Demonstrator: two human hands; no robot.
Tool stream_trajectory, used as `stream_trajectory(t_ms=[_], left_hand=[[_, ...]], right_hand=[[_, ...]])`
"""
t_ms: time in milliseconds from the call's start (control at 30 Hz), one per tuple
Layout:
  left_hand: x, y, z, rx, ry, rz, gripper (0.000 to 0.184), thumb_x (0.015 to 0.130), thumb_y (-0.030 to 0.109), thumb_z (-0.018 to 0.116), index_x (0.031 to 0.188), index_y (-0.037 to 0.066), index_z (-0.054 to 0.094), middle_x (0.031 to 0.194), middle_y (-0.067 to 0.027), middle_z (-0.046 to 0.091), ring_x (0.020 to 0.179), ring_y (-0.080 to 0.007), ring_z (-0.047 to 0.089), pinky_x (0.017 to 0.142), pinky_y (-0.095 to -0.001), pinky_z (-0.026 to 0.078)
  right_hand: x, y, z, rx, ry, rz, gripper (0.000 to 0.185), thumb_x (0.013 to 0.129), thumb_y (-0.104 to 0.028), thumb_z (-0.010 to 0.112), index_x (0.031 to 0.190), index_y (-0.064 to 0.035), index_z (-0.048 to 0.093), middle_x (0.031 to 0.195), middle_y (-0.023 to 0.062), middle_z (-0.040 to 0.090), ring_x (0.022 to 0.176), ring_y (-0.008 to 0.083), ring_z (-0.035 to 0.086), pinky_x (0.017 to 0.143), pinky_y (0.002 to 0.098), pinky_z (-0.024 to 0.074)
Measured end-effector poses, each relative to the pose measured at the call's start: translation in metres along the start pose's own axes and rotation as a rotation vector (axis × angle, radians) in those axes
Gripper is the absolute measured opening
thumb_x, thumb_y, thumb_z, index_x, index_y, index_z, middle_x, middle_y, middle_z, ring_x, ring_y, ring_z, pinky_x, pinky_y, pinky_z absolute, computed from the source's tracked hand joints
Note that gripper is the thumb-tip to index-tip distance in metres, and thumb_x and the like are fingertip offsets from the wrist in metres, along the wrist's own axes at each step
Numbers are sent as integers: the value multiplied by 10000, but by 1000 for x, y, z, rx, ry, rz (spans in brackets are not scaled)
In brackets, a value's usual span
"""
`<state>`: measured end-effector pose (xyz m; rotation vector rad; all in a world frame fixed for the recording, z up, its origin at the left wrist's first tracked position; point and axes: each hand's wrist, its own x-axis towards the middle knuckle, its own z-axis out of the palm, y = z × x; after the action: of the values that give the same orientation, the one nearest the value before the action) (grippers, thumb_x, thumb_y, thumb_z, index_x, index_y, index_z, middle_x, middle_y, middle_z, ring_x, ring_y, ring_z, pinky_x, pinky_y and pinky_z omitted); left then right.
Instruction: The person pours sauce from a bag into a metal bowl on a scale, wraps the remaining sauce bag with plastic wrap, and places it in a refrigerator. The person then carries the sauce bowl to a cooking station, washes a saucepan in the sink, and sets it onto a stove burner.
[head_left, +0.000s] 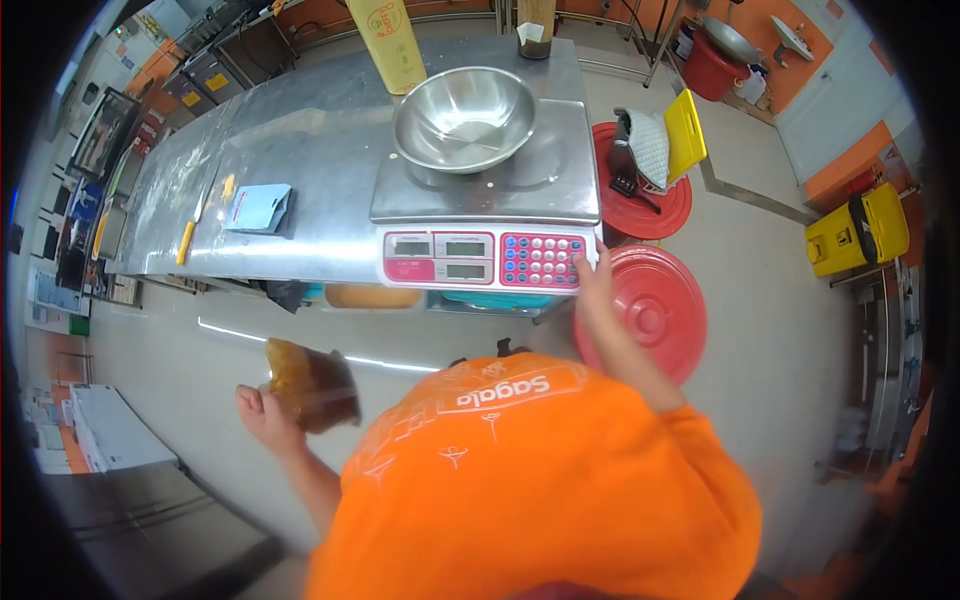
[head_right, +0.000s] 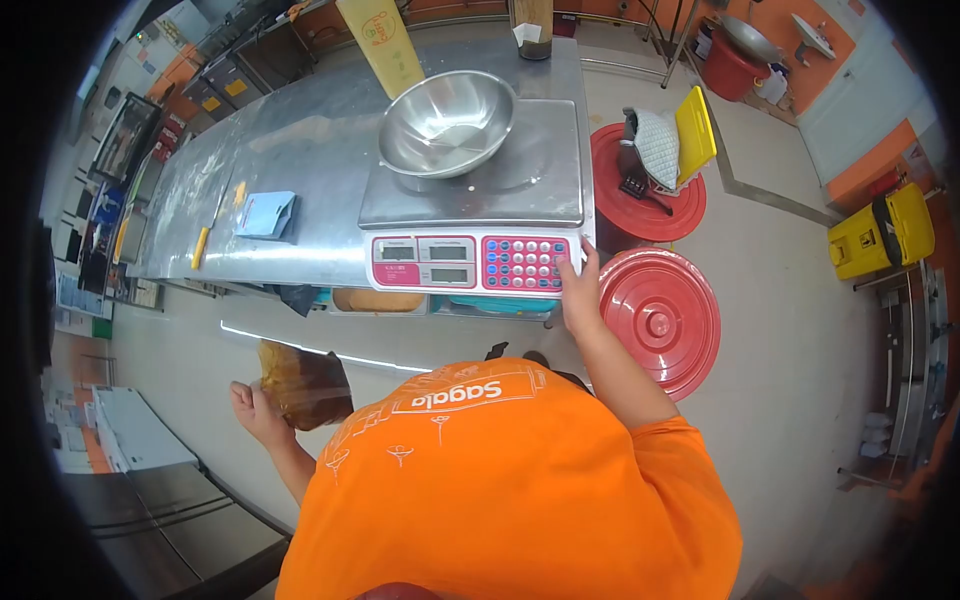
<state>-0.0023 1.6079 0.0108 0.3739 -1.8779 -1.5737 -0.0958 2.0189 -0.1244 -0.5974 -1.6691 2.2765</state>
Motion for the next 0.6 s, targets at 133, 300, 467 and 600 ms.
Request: stream_trajectory(t_ms=[133, 300, 467, 600], left_hand=[[39, 9, 9, -41, -118, 38, 227, 773, -47, 395, 703, 120, 259, 657, 40, 265, 547, -33, 259, 493, -168, 243], [73, 16, 9, -125, -175, 135, 238, 727, -101, 370, 699, 109, 261, 628, 39, 278, 536, -29, 250, 472, -160, 221], [88, 8, 2, -111, -281, 139, 237, 690, -120, 351, 697, 100, 263, 628, 34, 275, 545, -38, 245, 485, -154, 230], [90, 5, 2, -116, -335, 156, 243, 674, -133, 347, 689, 95, 263, 616, 25, 277, 546, -44, 237, 484, -156, 232]], right_hand=[[-2, -1, 4, -63, 56, -15, 503, 824, -119, 536, 1262, 4, 319, 1124, 144, 452, 1019, 179, 474, 877, 288, 396], [4, 6, -3, 43, 42, 45, 530, 808, -118, 552, 1265, 7, 314, 1132, 137, 451, 1015, 178, 479, 870, 281, 400], [-1, 1, 3, 93, 60, 22, 526, 800, -110, 554, 1256, 12, 321, 1119, 125, 466, 975, 164, 500, 836, 275, 419], [0, 1, 4, 25, 86, 18, 526, 794, -105, 558, 1250, 13, 324, 1110, 121, 479, 935, 162, 520, 819, 278, 430]])
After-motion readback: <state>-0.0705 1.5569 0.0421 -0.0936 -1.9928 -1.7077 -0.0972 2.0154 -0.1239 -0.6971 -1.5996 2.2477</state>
